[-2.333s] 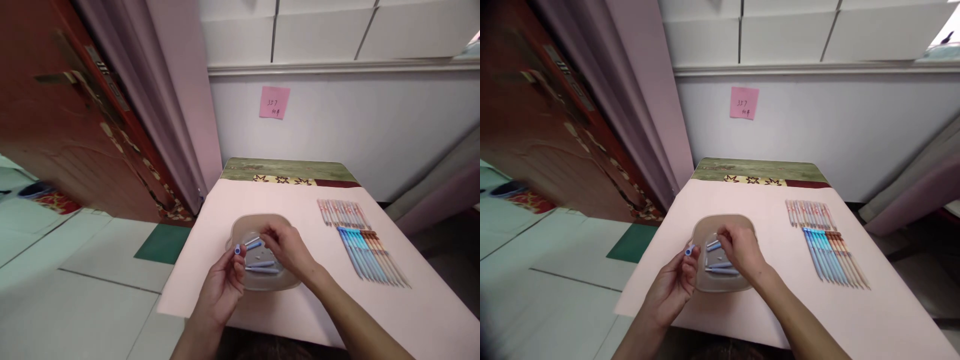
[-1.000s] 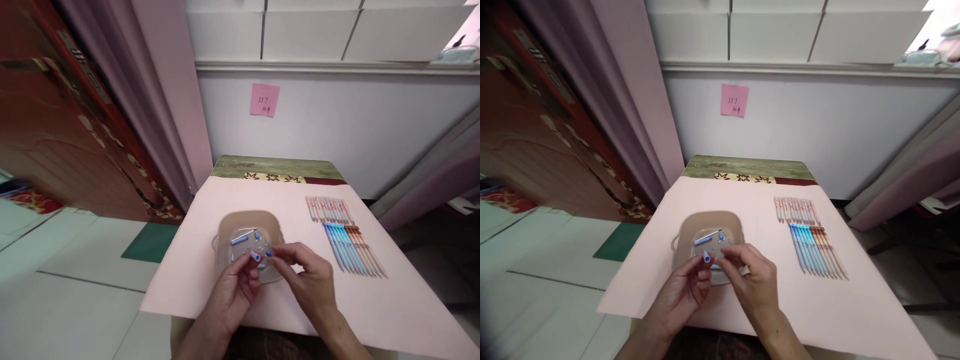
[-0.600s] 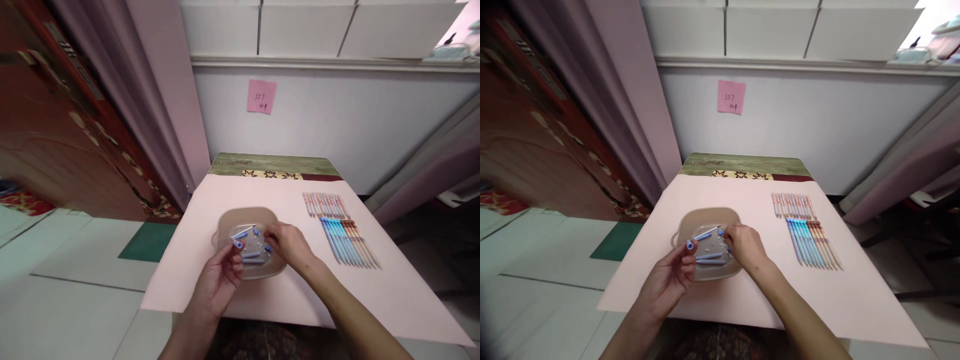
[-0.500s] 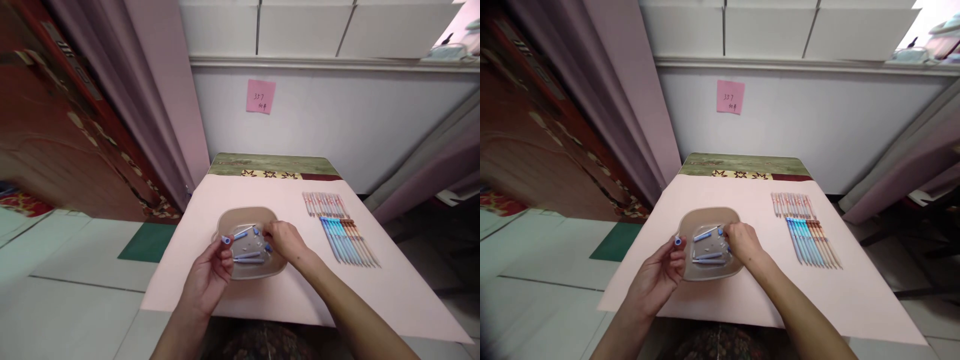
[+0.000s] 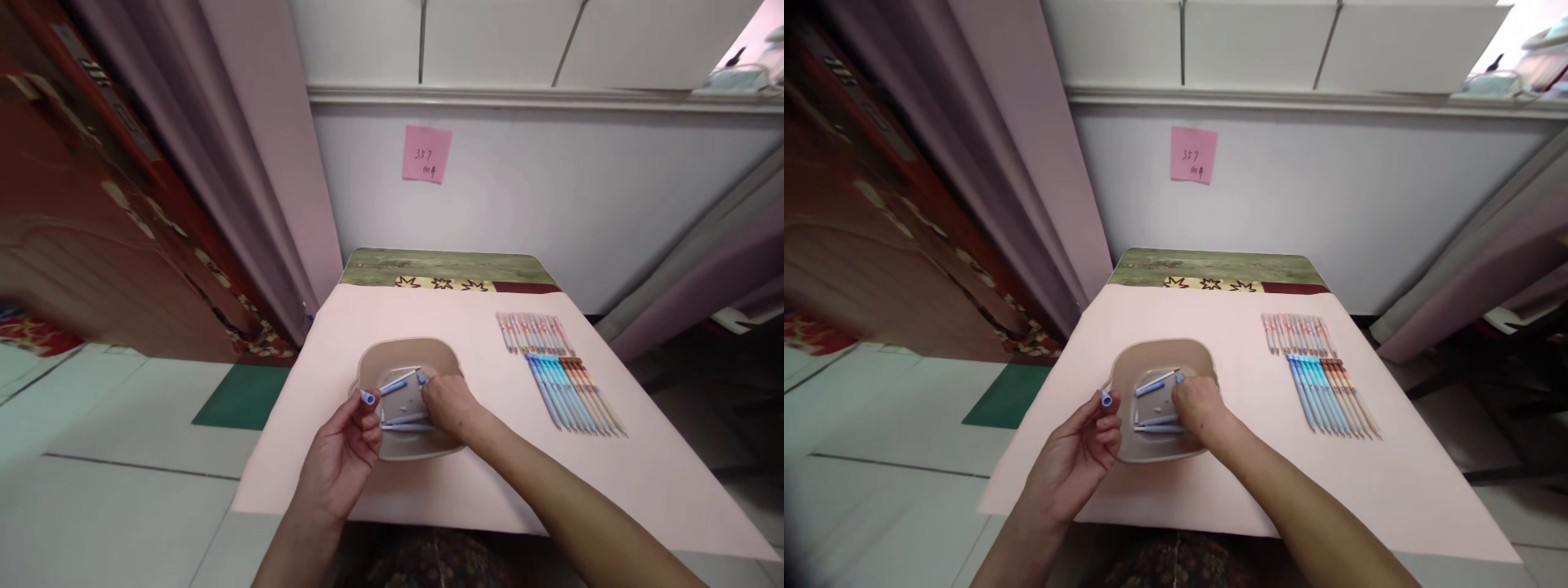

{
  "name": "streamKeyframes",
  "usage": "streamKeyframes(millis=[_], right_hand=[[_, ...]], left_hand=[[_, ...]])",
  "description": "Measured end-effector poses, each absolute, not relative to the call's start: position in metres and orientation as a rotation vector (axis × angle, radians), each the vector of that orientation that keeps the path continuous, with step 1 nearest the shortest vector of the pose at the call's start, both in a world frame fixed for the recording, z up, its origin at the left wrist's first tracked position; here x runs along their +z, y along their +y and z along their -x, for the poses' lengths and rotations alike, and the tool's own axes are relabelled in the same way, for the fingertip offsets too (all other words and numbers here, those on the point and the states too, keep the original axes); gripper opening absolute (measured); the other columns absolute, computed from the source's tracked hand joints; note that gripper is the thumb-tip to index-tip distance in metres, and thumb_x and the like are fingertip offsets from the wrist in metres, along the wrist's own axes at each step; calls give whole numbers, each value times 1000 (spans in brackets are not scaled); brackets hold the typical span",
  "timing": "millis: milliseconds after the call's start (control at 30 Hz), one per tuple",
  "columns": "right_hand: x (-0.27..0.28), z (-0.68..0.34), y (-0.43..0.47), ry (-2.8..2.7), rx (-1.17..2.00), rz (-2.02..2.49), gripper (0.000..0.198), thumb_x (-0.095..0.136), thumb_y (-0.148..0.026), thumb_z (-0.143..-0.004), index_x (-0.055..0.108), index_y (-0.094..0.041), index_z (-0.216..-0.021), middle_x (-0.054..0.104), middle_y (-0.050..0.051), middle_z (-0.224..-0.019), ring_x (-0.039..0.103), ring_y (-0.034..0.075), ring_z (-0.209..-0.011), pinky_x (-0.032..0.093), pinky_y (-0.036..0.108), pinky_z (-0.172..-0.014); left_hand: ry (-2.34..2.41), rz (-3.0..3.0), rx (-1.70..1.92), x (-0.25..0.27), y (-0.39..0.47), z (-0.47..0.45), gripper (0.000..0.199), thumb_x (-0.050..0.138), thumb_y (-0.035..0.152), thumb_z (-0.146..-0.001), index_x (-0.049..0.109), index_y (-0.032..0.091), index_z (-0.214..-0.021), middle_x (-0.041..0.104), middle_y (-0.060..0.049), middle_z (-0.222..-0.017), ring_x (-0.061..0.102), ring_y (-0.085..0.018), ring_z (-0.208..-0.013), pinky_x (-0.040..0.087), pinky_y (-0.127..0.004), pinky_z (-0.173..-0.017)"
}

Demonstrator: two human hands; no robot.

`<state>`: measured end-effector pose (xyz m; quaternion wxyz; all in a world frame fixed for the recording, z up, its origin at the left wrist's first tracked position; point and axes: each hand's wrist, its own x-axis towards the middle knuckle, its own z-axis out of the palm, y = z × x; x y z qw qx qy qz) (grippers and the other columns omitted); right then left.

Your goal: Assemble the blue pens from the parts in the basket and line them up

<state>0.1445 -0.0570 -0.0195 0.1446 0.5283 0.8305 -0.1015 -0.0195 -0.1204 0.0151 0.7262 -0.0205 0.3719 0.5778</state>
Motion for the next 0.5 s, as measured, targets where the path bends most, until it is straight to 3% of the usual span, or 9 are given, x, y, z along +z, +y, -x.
streamKeyframes(millis=[133,367,500], right_hand=[[-21,-134,-62,2382,-302,-1567,27,49,-3,-82,72,-10,-94,72,20,-92,70,26,-89,53,32,-73],[-10,-151,-63,2423,-255,-1781,18,54,-11,-80,68,-12,-92,72,17,-91,70,26,-83,50,30,-69],[6,-169,-73,2560,-325,-1980,16,47,-15,-84,63,-15,-89,71,9,-80,67,20,-72,46,25,-61]], left_hand=[[829,41,1274,15,-121,17,12,50,9,-88,61,9,-84,65,-7,-78,49,-5,-49,41,-14,-39],[847,44,1282,13,-121,16,11,51,8,-87,62,9,-83,66,-8,-78,51,-5,-48,42,-14,-39],[838,85,1262,11,-120,11,9,53,8,-86,62,8,-85,66,-7,-75,52,-5,-48,42,-14,-40]])
